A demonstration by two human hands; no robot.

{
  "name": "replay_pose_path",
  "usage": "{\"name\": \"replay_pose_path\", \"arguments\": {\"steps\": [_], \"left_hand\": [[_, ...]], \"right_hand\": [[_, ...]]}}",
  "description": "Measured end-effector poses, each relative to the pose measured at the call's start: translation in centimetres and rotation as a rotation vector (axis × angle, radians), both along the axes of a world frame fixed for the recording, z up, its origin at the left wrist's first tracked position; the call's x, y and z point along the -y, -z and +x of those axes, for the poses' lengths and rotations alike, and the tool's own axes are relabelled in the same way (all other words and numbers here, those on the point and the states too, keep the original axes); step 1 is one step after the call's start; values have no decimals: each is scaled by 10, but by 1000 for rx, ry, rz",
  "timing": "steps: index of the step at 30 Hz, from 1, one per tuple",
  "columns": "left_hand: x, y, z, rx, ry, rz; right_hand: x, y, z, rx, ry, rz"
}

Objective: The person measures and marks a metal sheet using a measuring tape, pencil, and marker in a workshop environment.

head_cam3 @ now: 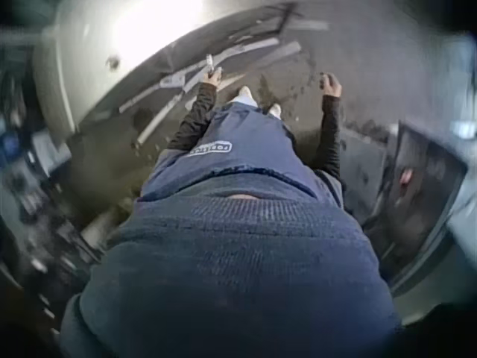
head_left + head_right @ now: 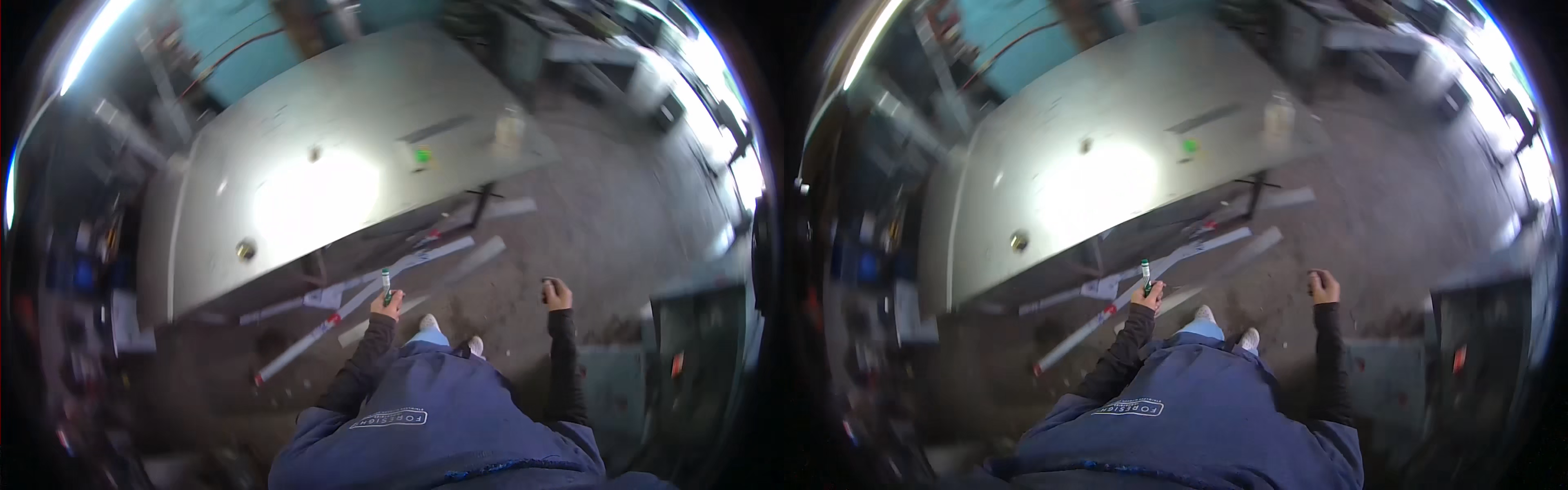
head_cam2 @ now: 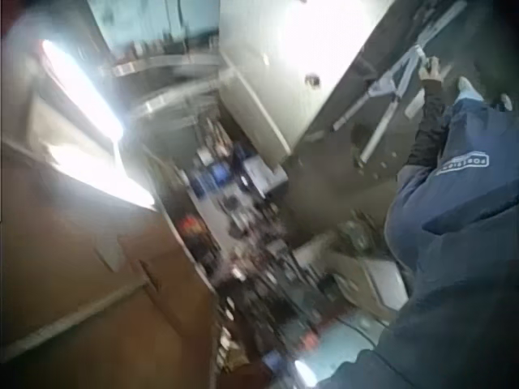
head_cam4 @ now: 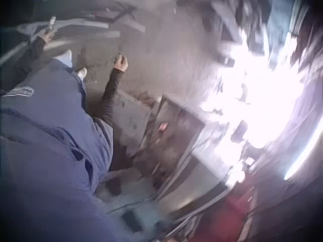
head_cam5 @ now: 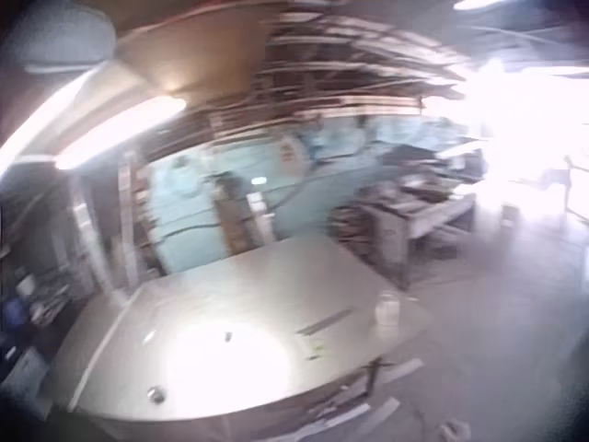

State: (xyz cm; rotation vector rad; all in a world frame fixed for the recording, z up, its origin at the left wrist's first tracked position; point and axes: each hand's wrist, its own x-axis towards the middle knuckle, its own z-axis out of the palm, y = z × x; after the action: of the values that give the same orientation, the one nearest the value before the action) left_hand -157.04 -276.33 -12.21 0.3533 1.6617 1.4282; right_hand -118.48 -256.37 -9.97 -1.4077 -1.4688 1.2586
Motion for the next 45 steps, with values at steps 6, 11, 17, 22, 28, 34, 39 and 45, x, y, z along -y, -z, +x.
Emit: {"name": "replay_pose_path", "arguments": {"steps": [6, 11, 17, 22, 28, 34, 39, 45], "left_hand": [[146, 15, -19, -338, -595, -67], [256, 54, 17, -469, -1095, -203], [295, 37, 166, -177, -1511, -520], [284, 58, 291, 40, -1798, -582], [246, 39, 350, 198, -1924, -581], [239, 2, 316, 130, -1899, -285], [225, -52, 273, -372, -1647, -401], [251, -100, 292, -1077, -1341, -661]], "right_hand": [[-213, 28, -104, 302, -28, 44], [-402, 17, -167, 908, -29, 579], [-429, -10, -259, 1040, -270, 623], [-415, -31, -291, 995, -399, 672], [-396, -49, -314, 808, -618, 675], [-335, -19, -372, 92, -1089, 850], [-75, -14, -405, -195, -1495, 792], [272, -74, -299, -538, -2288, 329]]}}
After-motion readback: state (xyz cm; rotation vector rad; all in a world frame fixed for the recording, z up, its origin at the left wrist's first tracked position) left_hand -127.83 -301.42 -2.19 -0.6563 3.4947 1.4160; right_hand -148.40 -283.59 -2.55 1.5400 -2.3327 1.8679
